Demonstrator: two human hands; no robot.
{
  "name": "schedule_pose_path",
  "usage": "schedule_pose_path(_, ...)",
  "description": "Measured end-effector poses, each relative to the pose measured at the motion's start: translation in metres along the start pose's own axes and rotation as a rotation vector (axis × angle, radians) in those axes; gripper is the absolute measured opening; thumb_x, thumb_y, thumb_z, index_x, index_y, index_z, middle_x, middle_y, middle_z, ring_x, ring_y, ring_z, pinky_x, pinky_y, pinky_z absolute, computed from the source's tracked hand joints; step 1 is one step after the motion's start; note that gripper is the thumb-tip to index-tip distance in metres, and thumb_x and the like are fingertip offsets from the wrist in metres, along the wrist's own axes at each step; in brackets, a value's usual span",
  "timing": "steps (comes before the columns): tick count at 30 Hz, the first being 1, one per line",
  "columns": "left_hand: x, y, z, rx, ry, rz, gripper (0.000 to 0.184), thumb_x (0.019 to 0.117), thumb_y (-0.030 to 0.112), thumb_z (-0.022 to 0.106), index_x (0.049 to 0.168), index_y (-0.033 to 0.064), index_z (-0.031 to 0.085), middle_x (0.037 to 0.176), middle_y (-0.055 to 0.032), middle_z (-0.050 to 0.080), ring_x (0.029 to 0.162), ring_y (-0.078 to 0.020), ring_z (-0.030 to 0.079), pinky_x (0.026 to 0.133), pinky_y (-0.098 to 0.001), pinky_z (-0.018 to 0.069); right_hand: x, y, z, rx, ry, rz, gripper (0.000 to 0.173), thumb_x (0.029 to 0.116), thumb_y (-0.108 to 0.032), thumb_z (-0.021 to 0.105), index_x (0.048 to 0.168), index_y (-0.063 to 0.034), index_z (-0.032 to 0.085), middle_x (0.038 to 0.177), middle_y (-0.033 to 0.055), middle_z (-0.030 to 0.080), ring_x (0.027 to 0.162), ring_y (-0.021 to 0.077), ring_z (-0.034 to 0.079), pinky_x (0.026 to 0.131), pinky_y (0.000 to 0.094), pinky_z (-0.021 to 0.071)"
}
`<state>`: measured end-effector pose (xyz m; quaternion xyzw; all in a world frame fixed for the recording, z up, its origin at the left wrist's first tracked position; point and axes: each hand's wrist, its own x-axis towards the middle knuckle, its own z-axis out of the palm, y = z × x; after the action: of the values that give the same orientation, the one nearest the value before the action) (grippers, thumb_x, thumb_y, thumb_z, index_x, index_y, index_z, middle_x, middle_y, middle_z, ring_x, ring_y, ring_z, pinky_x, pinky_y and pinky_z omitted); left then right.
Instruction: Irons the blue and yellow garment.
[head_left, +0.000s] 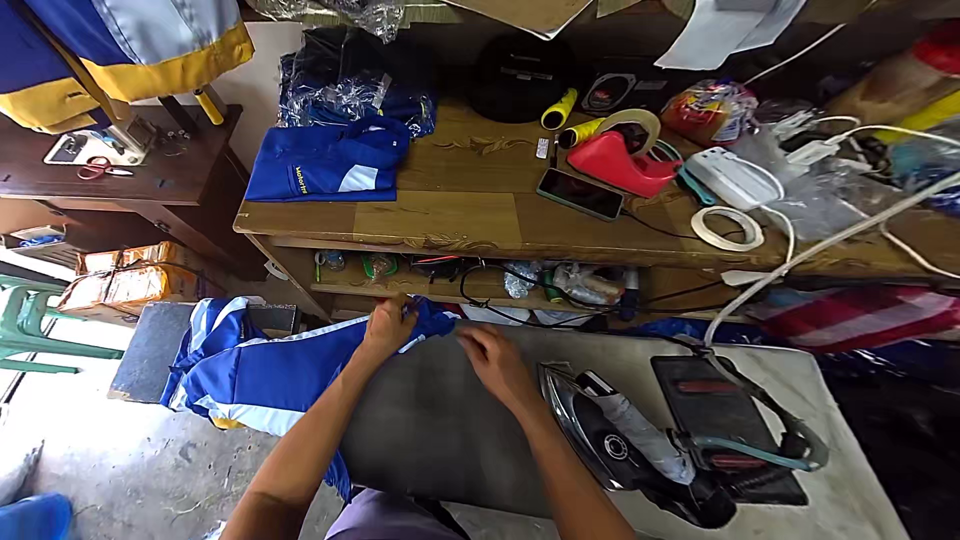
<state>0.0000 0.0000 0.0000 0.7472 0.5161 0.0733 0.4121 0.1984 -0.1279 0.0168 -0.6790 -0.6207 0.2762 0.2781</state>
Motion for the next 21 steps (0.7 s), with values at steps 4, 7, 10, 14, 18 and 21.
schedule_pose_path(4,-0.026,-0.005,0.017,-0.065,0.018,0.039,0.037,0.1020,0.023,0.056,0.131,0.0012,0.065,0.123,-0.0184,0.069,0.116,-0.0297,0.067,0.104,-0.0481,0.0508,0.082,0.009,0.035,-0.092,-0.258,0.102,0.030,0.1032,-0.015,0.057,0.126,0.0008,0.069,0.124,0.0241,0.066,0.120,0.0355,0.062,0.108,0.0469,0.0451)
schedule_pose_path(7,-0.028,-0.020,0.019,-0.067,0.026,0.026,0.036,0.1032,0.021,0.053,0.131,0.0019,0.065,0.126,-0.0176,0.069,0.118,-0.0285,0.066,0.105,-0.0468,0.0502,0.085,0.022,0.051,-0.118,-0.250,0.104,0.024,0.0979,-0.011,0.062,0.117,-0.0011,0.073,0.117,0.0222,0.068,0.113,0.0347,0.064,0.104,0.0475,0.0470)
schedule_pose_path(10,-0.022,-0.039,0.022,-0.122,0.013,-0.015,0.035,0.1060,0.018,0.046,0.130,0.0005,0.064,0.119,-0.0175,0.071,0.109,-0.0267,0.069,0.101,-0.0450,0.0523,0.076,0.030,0.055,-0.111,-0.146,0.048,0.022,0.0988,-0.012,0.059,0.110,-0.0020,0.076,0.110,0.0205,0.071,0.109,0.0340,0.066,0.100,0.0483,0.0485)
schedule_pose_path(14,-0.013,-0.043,0.022,-0.137,-0.048,-0.098,0.037,0.1085,0.019,0.040,0.134,0.0030,0.061,0.113,-0.0163,0.071,0.102,-0.0276,0.070,0.097,-0.0472,0.0538,0.074,0.033,0.059,-0.157,-0.092,0.000,0.026,0.1018,-0.012,0.052,0.111,-0.0017,0.074,0.111,0.0196,0.072,0.109,0.0352,0.068,0.096,0.0517,0.0503)
schedule_pose_path(18,-0.011,-0.039,0.022,-0.075,-0.069,-0.099,0.038,0.1091,0.019,0.038,0.134,0.0032,0.061,0.114,-0.0170,0.071,0.104,-0.0293,0.069,0.098,-0.0492,0.0530,0.070,0.031,0.059,-0.172,-0.097,0.011,0.027,0.1046,-0.012,0.046,0.115,-0.0004,0.068,0.114,0.0212,0.070,0.109,0.0375,0.068,0.093,0.0544,0.0515)
schedule_pose_path(21,-0.011,-0.039,0.022,-0.074,-0.062,-0.077,0.038,0.1089,0.019,0.039,0.134,0.0009,0.060,0.115,-0.0191,0.070,0.105,-0.0295,0.069,0.099,-0.0479,0.0528,0.069,0.029,0.057,-0.180,-0.133,0.032,0.029,0.1063,-0.014,0.043,0.117,-0.0006,0.066,0.118,0.0215,0.068,0.110,0.0372,0.067,0.092,0.0534,0.0518)
